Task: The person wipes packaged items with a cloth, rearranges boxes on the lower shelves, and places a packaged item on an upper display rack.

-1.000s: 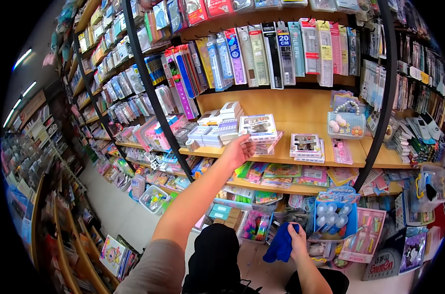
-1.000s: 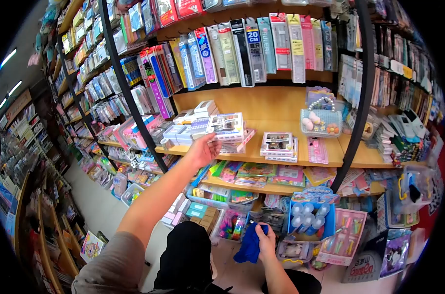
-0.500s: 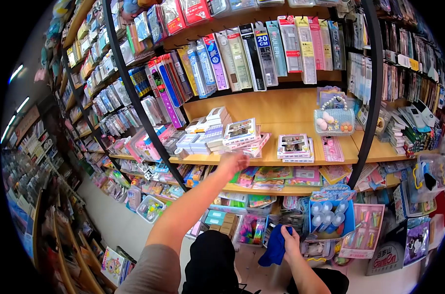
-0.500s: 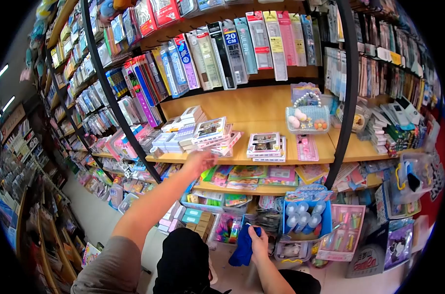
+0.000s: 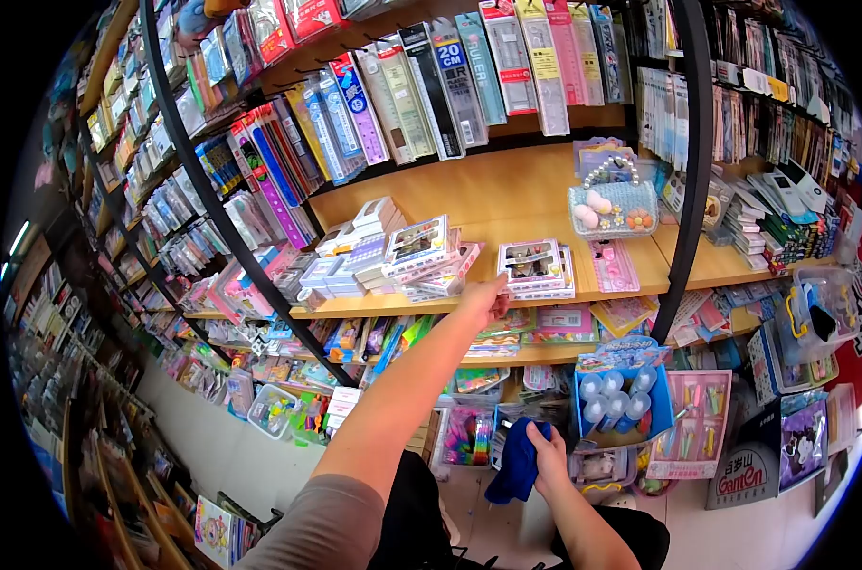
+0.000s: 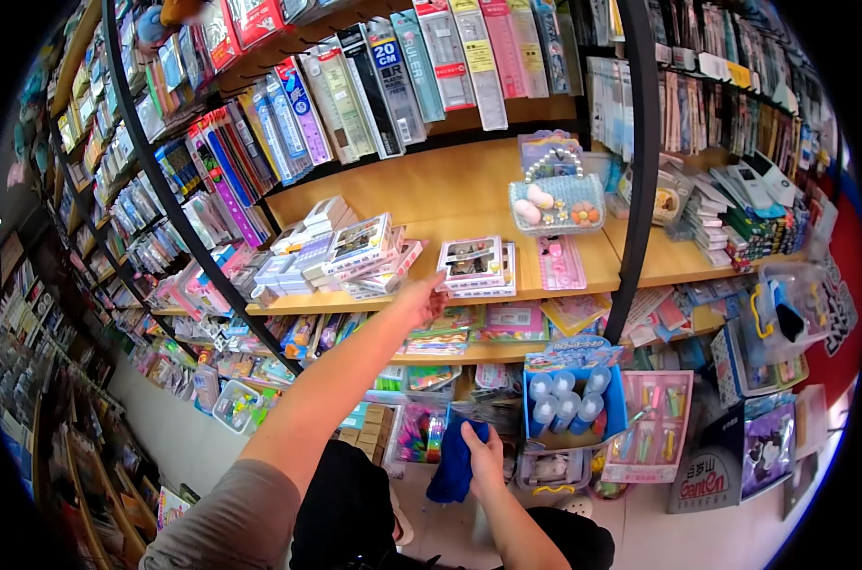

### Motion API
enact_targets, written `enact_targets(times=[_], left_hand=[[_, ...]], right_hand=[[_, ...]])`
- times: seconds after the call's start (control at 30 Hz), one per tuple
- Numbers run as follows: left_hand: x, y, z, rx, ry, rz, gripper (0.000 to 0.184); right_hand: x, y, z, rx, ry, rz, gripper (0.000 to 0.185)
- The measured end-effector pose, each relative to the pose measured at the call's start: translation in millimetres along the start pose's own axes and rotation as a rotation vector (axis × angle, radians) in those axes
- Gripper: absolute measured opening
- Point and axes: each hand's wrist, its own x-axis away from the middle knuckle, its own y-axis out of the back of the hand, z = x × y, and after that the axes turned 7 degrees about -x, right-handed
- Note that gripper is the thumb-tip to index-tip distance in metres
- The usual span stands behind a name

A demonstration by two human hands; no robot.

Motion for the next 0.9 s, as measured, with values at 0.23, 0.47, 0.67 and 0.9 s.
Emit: enact_targets(times=[0.23, 0.47, 0.67, 0.9], left_hand=[[50.2, 5.4, 5.7, 0.042, -0.239, 0.103, 0.02], [154.3, 44.0, 71.0, -0.205, -0.454, 0.074, 0.014], [208.1, 75.5, 195.1, -0.243, -0.523, 0.321, 0.025], [231.9, 90.3, 227.8, 0.565, 0.149, 0.289, 0.04]], right_hand=[[-8.4, -2.3, 12.2, -0.082, 0.047, 0.016, 0.025], [11.8, -21.2, 38.6, -0.169, 0.231, 0.114, 0.025], [9.3, 3.9, -15.7, 0.518, 0.438, 0.166, 0.027], [48.6, -12.3, -70.6, 1.105, 0.667, 0.54, 0.034]])
